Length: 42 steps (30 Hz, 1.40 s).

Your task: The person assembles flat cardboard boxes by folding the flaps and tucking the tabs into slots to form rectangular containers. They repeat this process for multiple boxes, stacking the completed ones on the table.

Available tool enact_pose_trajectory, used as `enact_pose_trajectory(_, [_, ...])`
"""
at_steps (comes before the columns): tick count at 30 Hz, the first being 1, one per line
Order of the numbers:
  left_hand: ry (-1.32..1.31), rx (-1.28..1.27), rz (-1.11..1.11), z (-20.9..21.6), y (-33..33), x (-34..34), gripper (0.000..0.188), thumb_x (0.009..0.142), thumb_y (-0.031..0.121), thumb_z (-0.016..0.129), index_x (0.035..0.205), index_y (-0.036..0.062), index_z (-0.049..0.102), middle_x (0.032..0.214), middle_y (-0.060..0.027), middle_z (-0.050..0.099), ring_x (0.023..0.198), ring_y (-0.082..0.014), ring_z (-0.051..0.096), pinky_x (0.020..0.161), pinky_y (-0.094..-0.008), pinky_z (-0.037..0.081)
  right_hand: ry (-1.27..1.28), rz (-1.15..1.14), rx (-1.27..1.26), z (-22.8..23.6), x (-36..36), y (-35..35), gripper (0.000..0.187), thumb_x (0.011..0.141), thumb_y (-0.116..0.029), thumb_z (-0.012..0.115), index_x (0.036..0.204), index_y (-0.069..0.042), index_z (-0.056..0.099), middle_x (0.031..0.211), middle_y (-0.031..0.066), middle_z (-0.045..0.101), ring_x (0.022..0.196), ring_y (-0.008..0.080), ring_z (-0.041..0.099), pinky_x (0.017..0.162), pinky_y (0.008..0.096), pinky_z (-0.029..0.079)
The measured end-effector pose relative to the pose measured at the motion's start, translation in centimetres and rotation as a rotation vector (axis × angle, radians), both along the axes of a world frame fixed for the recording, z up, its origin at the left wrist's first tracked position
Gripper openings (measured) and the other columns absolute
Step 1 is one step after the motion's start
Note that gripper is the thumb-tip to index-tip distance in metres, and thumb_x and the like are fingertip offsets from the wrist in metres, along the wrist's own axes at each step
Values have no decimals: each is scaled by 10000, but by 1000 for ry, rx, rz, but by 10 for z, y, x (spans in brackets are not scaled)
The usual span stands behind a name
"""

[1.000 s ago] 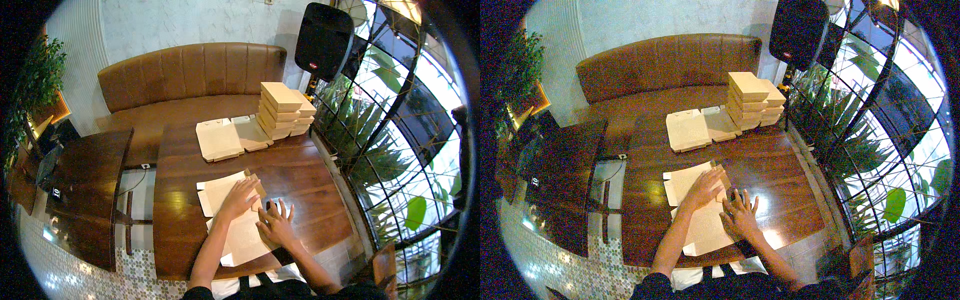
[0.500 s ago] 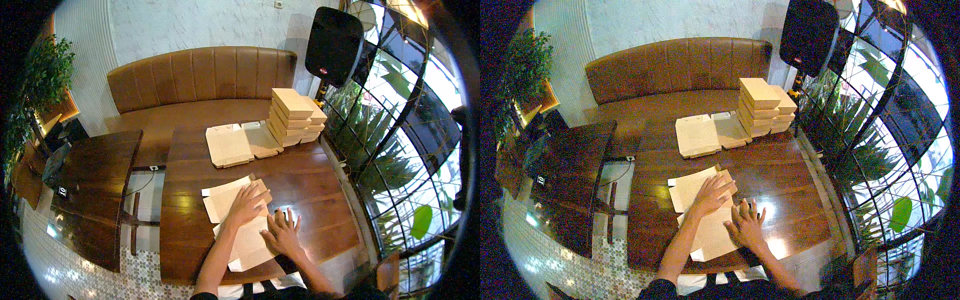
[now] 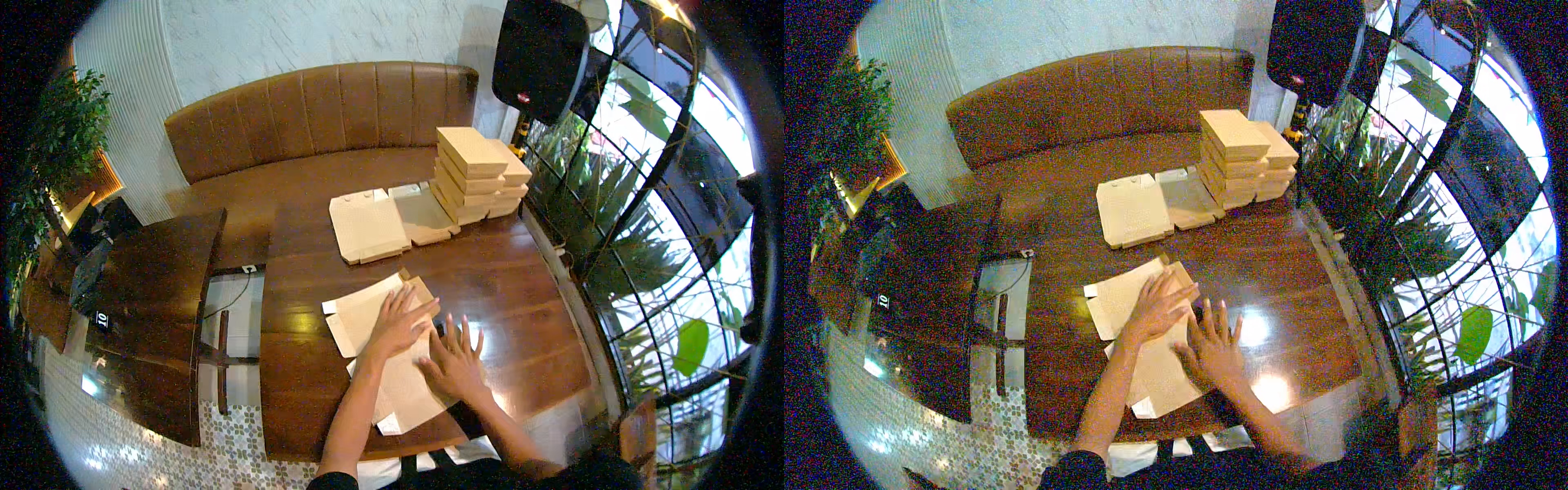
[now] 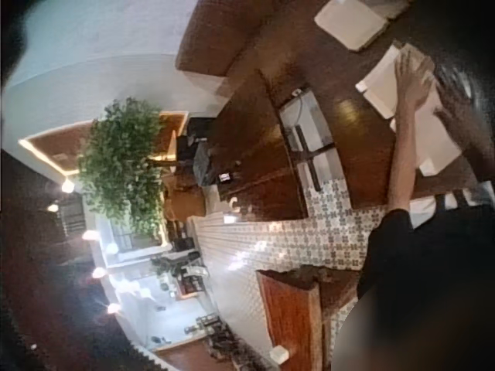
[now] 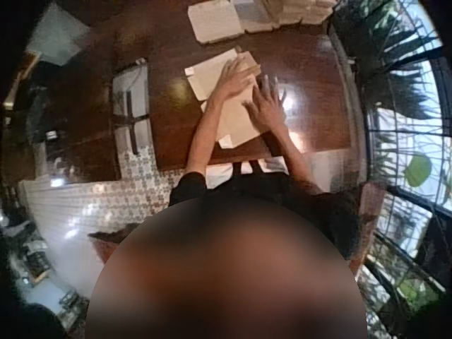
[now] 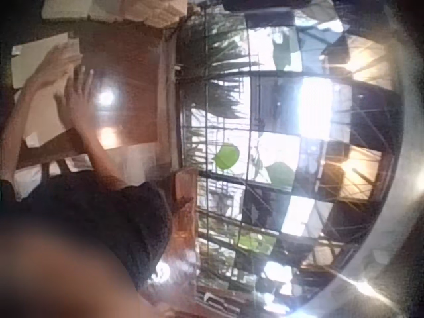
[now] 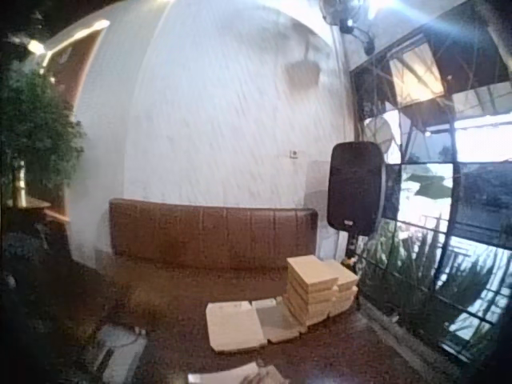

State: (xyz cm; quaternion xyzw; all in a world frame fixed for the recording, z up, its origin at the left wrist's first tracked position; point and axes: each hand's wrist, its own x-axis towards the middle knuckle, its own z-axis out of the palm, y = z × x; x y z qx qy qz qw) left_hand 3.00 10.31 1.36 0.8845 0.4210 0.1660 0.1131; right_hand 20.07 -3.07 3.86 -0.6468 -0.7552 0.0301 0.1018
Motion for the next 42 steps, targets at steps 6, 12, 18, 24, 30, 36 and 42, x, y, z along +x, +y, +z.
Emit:
enact_pose_trajectory(6, [-140,-35,3,-5,2,-5,601,1028,468,629,1596,328,489,1708,-140,354,1610,-355,239,1318,-544,149,57,-17,-50,-2,-4,2,821,1020,-655,531,1621,-105,435,1766,209,168,1637,448,11,1238,720,-29])
enact_pose_trajectory(12, [-220,-25,21,-9,6,-4,620,1046,520,582,1573,200,519,1657,-122,442,1589,-298,301,1322,-502,155,724,-102,253,-3,45,-16,544,993,-351,696,1458,-86,599,1643,200,418,1502,406,392,1271,546,203])
enact_pose_trajectory(18, [-348,-54,-68,-3,2,-13,844,931,655,680,1571,136,502,1622,-115,488,1557,-262,369,1328,-499,158,441,-115,65,-1,51,-13,492,1005,-333,685,1434,-99,630,1439,151,640,1482,318,455,1256,587,167])
enact_pose_trajectory(24, [-235,-31,104,-1,-3,2,841,905,555,761,1566,116,486,1615,-143,479,1517,-319,415,1318,-518,209,281,103,-77,9,33,-43,471,1061,-386,590,1469,-155,629,1508,75,622,1531,313,413,1262,669,69])
enact_pose_trajectory(30, [-195,-166,13,7,-11,-5,968,886,720,674,1647,197,387,1706,-187,341,1609,-297,269,1325,-568,46,170,149,-30,4,14,-54,693,1041,-571,567,1547,-98,538,1649,86,479,1577,362,332,1226,764,27])
enact_pose_trajectory(36, [-24,-96,-18,1,-19,-8,1042,832,795,669,1682,299,326,1752,-192,237,1647,-311,146,1306,-624,-4,177,83,-48,-5,10,-39,756,1053,-557,551,1613,-65,429,1677,95,438,1622,354,228,1209,786,-11])
enact_pose_trajectory(42, [-31,-86,36,-4,-14,-8,1020,842,785,667,1680,310,329,1761,-199,201,1651,-308,127,1307,-618,7,126,91,-55,2,6,-30,750,1060,-572,531,1593,-48,469,1653,101,475,1638,338,186,1229,723,-96])
